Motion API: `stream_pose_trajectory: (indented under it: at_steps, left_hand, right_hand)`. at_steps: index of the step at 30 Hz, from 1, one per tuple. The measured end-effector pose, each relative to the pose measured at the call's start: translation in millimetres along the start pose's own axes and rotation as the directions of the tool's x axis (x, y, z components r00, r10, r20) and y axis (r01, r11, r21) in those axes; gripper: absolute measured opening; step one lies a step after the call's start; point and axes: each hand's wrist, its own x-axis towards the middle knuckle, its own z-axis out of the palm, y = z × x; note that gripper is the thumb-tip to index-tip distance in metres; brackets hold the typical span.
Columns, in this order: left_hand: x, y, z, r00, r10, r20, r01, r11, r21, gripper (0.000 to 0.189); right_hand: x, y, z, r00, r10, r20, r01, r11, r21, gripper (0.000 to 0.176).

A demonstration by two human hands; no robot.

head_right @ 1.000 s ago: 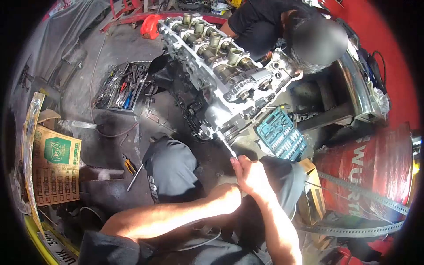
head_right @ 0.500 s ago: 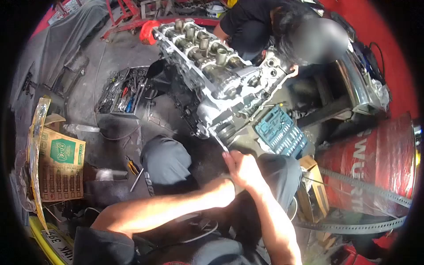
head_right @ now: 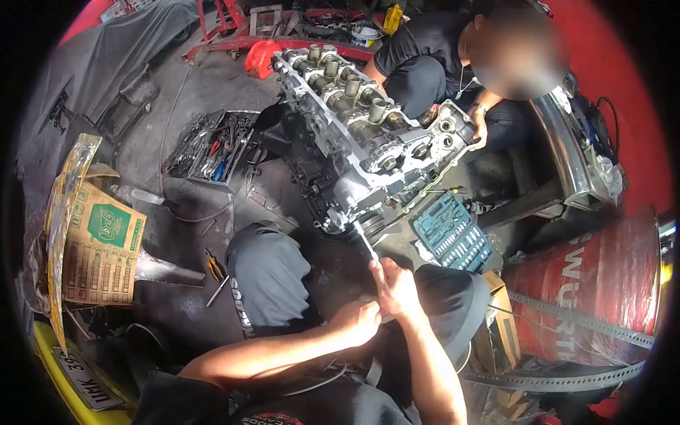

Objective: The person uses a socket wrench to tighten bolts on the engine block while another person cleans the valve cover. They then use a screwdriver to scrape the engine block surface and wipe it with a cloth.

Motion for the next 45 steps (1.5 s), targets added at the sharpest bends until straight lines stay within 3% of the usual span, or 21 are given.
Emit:
stream_pose_trajectory:
  at_steps: [2, 6, 7, 10, 12, 13, 16, 19, 22, 27, 29, 31, 34, 37, 43, 45]
  left_hand:
    - [2, -2, -9, 0.999, -0.022, 0.024, 0.022, 1.000, -0.004, 0.027]
    - [18, -28, 0, 0.991, -0.078, 0.106, 0.091, 0.988, -0.122, 0.027]
    - [24, -40, 12, 0.999, 0.028, -0.017, -0.031, 0.972, -0.233, 0.026]
    - [55, -46, 50, 0.954, -0.016, -0.299, -0.009, 0.997, -0.082, 0.026]
    - [57, -39, 42, 0.971, -0.071, -0.228, 0.033, 0.986, -0.163, 0.027]
    - [55, -32, 32, 0.978, -0.094, -0.186, 0.057, 0.979, -0.198, 0.027]
    - [30, -24, -1, 0.998, 0.055, 0.025, -0.050, 0.982, -0.184, 0.029]
    - [35, -30, 11, 0.998, -0.032, 0.052, 0.033, 0.999, -0.016, 0.032]
    - [59, -33, 32, 0.979, 0.002, -0.205, -0.103, 0.867, -0.487, 0.036]
    - [75, -23, 25, 0.939, 0.097, -0.330, -0.261, 0.827, -0.499, 0.043]
    - [72, -24, 28, 0.968, 0.070, -0.241, -0.182, 0.856, -0.484, 0.044]
    - [67, -33, 28, 0.999, -0.025, -0.024, 0.013, 0.915, -0.403, 0.044]
    - [68, -25, 22, 0.989, -0.148, -0.005, 0.135, 0.917, -0.375, 0.040]
    - [75, -33, 27, 0.998, -0.061, 0.012, 0.062, 0.986, -0.152, 0.037]
    - [67, -19, 19, 0.986, -0.163, 0.026, 0.165, 0.967, -0.193, 0.039]
    - [64, -13, 17, 0.985, -0.166, -0.044, 0.152, 0.964, -0.218, 0.039]
  right_hand:
    - [4, -6, 1, 1.000, 0.015, 0.003, -0.015, 0.999, 0.029, 0.040]
    - [8, -12, 2, 0.995, -0.078, -0.058, 0.067, 0.983, -0.173, 0.030]
    - [9, -11, 4, 0.984, -0.144, -0.108, 0.110, 0.956, -0.272, 0.028]
    - [9, -3, 11, 0.922, -0.332, -0.201, 0.191, 0.839, -0.510, 0.023]
    - [10, 0, 11, 0.872, -0.434, -0.225, 0.231, 0.771, -0.593, 0.021]
    - [10, 1, 10, 0.873, -0.435, -0.223, 0.237, 0.775, -0.586, 0.022]
    - [13, 0, 7, 0.883, -0.420, -0.207, 0.239, 0.784, -0.573, 0.022]
    - [10, -10, 7, 0.879, -0.429, -0.207, 0.247, 0.783, -0.571, 0.021]
    - [7, -5, 18, 0.796, -0.546, -0.261, 0.287, 0.720, -0.632, 0.023]
    - [16, 1, 16, 0.794, -0.545, -0.269, 0.323, 0.753, -0.573, 0.022]
    - [17, 3, 9, 0.831, -0.507, -0.227, 0.322, 0.773, -0.546, 0.022]
    - [19, 5, 10, 0.835, -0.498, -0.234, 0.334, 0.796, -0.505, 0.022]
    - [20, 15, 13, 0.835, -0.497, -0.236, 0.337, 0.801, -0.494, 0.021]
    - [18, 15, 14, 0.823, -0.504, -0.263, 0.357, 0.818, -0.450, 0.022]
    - [14, 8, 9, 0.895, -0.382, -0.229, 0.303, 0.899, -0.316, 0.023]
    - [14, 8, 9, 0.888, -0.392, -0.240, 0.315, 0.899, -0.304, 0.023]
